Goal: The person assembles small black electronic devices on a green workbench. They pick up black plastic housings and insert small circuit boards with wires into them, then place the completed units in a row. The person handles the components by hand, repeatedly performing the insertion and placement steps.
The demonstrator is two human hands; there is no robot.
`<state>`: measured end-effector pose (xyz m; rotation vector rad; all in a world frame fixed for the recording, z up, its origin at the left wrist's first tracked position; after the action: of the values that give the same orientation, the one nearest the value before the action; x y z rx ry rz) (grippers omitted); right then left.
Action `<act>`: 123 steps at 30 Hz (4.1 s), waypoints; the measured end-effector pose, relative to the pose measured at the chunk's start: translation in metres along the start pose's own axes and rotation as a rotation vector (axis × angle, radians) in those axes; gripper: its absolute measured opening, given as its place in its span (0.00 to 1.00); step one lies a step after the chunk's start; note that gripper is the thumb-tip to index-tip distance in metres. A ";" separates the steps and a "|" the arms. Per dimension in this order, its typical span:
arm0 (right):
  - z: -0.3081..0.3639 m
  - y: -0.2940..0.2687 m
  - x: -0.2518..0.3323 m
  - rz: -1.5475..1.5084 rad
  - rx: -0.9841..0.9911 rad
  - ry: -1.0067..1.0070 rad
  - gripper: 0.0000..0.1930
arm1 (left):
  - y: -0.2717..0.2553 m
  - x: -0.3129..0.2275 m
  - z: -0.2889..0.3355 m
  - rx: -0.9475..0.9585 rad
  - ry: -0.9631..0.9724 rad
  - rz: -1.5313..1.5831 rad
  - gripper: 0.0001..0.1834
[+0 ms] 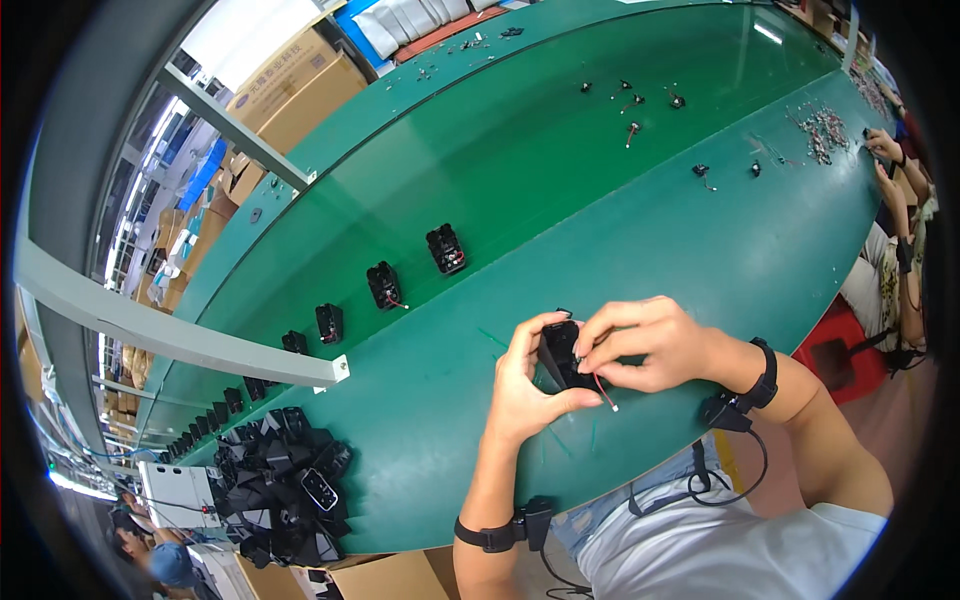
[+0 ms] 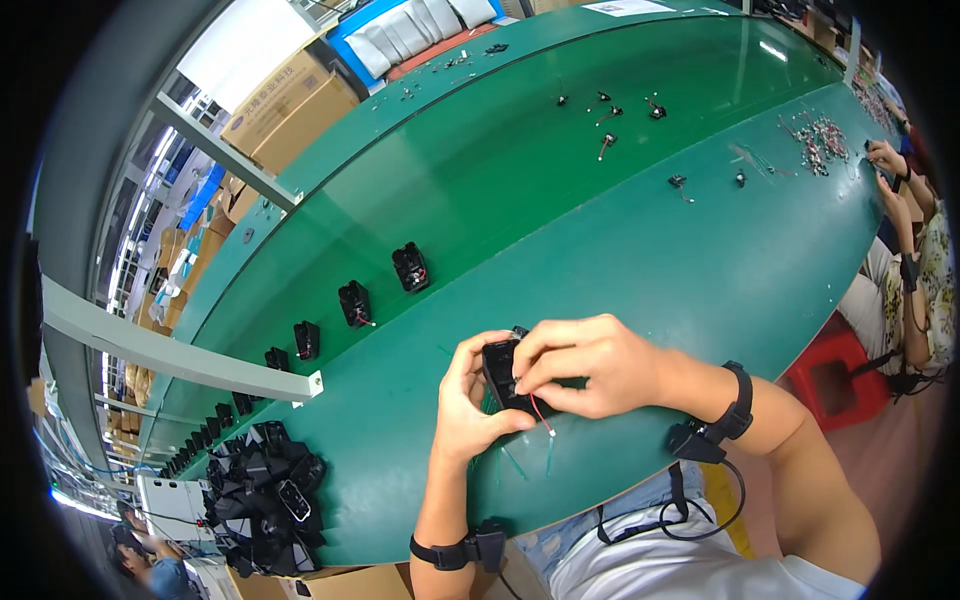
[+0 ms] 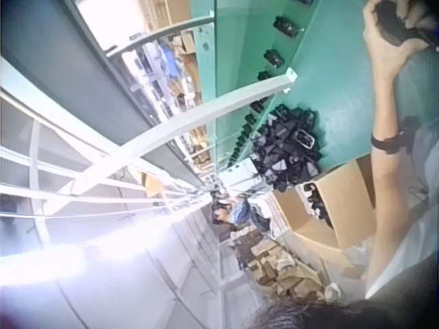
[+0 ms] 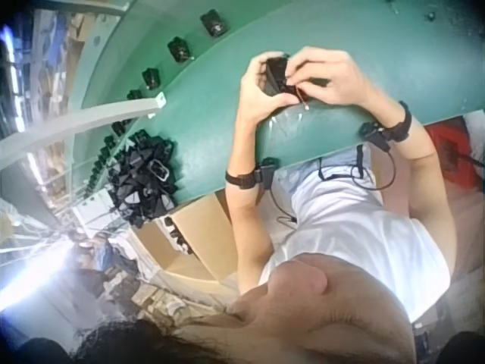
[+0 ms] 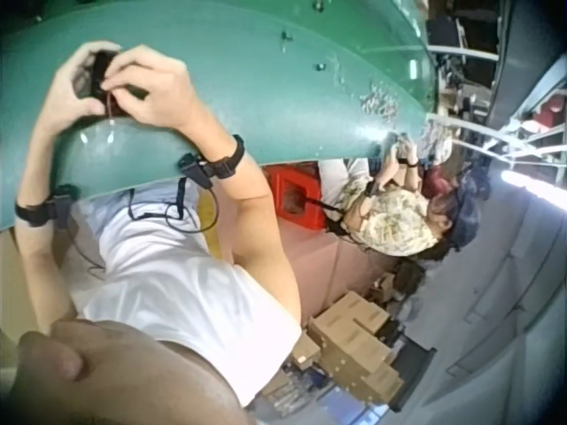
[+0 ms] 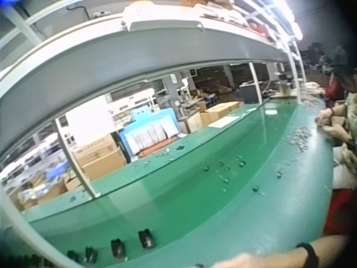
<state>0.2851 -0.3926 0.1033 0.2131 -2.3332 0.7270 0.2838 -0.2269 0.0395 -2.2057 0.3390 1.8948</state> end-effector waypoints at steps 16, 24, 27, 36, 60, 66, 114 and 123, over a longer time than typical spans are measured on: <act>0.006 0.007 0.009 0.035 -0.064 -0.027 0.10 | 0.015 0.011 0.002 0.107 -0.106 0.392 0.57; 0.005 0.003 0.013 0.104 -0.163 -0.036 0.09 | 0.012 0.007 -0.002 0.052 -0.084 0.379 0.59; 0.008 0.003 0.007 0.061 -0.218 0.000 0.09 | 0.012 0.011 0.002 0.054 -0.108 0.366 0.62; 0.007 0.006 0.012 0.192 -0.196 0.043 0.10 | 0.009 0.007 -0.002 -0.045 0.051 0.270 0.58; 0.007 -0.005 0.018 0.339 -0.121 -0.016 0.12 | 0.008 -0.013 -0.002 -0.095 0.063 0.070 0.24; 0.009 -0.003 0.016 0.305 -0.176 -0.008 0.10 | 0.006 -0.010 -0.002 -0.094 0.050 0.101 0.24; 0.022 0.029 -0.043 -0.925 0.196 0.693 0.11 | -0.002 -0.009 0.009 -0.433 0.097 -0.236 0.15; 0.031 0.044 -0.036 -1.159 0.172 0.916 0.11 | -0.001 -0.042 0.016 -0.577 0.365 -0.612 0.14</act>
<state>0.2808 -0.3750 0.0412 0.9625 -0.9859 0.2860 0.2634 -0.2192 0.0792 -2.5744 -0.8442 1.3505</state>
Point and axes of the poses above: each hand's wrist, its own z-axis away from the middle knuckle, its own y-axis out of the palm, x = y × z, the point moved 6 cm from there along -z, towards the middle knuckle
